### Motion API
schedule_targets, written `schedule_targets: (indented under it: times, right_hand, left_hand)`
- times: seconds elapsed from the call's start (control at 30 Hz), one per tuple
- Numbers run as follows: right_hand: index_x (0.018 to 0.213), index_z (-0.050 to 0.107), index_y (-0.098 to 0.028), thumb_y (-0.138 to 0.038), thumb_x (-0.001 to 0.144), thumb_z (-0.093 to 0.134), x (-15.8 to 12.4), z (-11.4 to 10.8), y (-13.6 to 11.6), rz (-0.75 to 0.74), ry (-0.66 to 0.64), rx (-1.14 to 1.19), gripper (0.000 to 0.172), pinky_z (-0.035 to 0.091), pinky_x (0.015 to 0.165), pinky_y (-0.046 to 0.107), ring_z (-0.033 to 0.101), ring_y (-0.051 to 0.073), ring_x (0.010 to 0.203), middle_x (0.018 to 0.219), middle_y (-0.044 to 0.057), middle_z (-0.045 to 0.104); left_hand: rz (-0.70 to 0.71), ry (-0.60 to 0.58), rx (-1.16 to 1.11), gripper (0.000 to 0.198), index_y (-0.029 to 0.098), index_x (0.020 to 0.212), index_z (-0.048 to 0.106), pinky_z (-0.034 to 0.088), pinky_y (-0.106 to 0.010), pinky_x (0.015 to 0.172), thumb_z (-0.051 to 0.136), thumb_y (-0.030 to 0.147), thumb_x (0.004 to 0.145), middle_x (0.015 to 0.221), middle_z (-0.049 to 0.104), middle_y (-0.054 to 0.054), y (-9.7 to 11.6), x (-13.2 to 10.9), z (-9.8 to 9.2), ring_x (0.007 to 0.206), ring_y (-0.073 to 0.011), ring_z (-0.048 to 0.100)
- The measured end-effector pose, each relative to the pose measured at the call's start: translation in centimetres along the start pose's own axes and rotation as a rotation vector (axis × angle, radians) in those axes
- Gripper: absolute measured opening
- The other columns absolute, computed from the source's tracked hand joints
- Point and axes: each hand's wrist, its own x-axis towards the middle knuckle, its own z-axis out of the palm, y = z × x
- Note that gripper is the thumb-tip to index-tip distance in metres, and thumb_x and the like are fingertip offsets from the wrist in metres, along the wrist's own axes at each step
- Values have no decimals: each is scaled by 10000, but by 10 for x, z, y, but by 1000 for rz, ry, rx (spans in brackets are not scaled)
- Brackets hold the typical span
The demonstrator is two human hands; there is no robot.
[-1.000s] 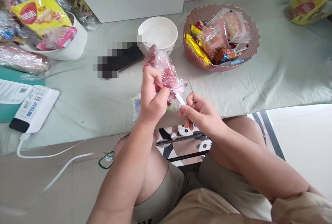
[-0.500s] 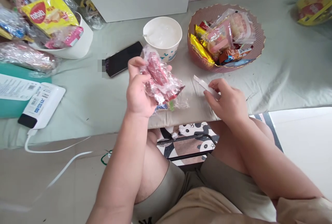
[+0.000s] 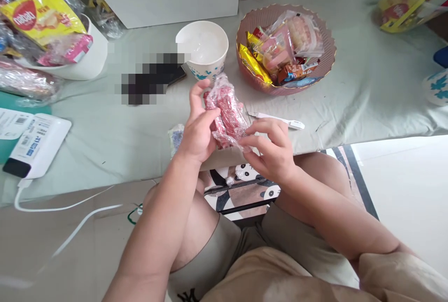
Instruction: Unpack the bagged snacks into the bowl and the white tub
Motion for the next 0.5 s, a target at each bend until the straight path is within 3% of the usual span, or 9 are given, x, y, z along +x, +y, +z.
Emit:
schedule_targets:
  times: [0.13, 0.27, 0.33, 0.4, 0.47, 0.5]
  right_hand:
    - [905, 586, -239, -24, 805, 594, 5, -9, 0, -54, 59, 151, 237, 498, 828, 374, 693, 205, 967, 925, 8, 728]
    - [798, 556, -228, -22, 766, 504, 5, -20, 4, 41, 1, 321, 215, 515, 791, 380, 662, 191, 848, 835, 4, 709]
    - [735, 550, -221, -56, 829, 471, 3, -22, 8, 168, -31, 485, 207, 487, 698, 361, 605, 160, 689, 694, -10, 637]
    - [755, 582, -224, -160, 938, 476, 2, -20, 13, 389, 15, 667, 220, 467, 622, 329, 566, 138, 618, 641, -18, 574]
    - [900, 621, -232, -346, 980, 574, 4, -14, 16, 641, 40, 806, 147, 496, 587, 292, 606, 132, 669, 769, -8, 619]
    - [992, 612, -237, -430, 954, 645, 5, -11, 17, 743, -1, 862, 200, 519, 580, 276, 627, 127, 696, 863, 0, 642]
  left_hand:
    - [30, 140, -82, 549, 398, 1319, 475, 615, -506, 1014, 578, 184, 825, 1260, 703, -3, 12, 5, -2, 1235, -295, 706]
    - [11, 159, -138, 567, 414, 1361, 435, 630, -488, 984, 540, 165, 863, 1304, 694, -3, 21, 5, -6, 1193, -290, 725]
    - [17, 143, -129, 570, 422, 1370, 437, 632, -489, 979, 549, 185, 865, 1332, 687, -7, 22, 5, -6, 1209, -297, 717]
    - [13, 99, -107, 585, 425, 1377, 442, 619, -509, 1007, 578, 209, 850, 1364, 677, -14, 20, 3, -5, 1258, -313, 694]
    - [16, 31, -84, 599, 410, 1361, 467, 596, -530, 1051, 623, 217, 815, 1375, 673, -17, 16, 1, -4, 1322, -324, 658]
    - [16, -8, -73, 599, 401, 1343, 486, 591, -536, 1059, 647, 217, 797, 1367, 676, -17, 13, -1, -3, 1340, -328, 646]
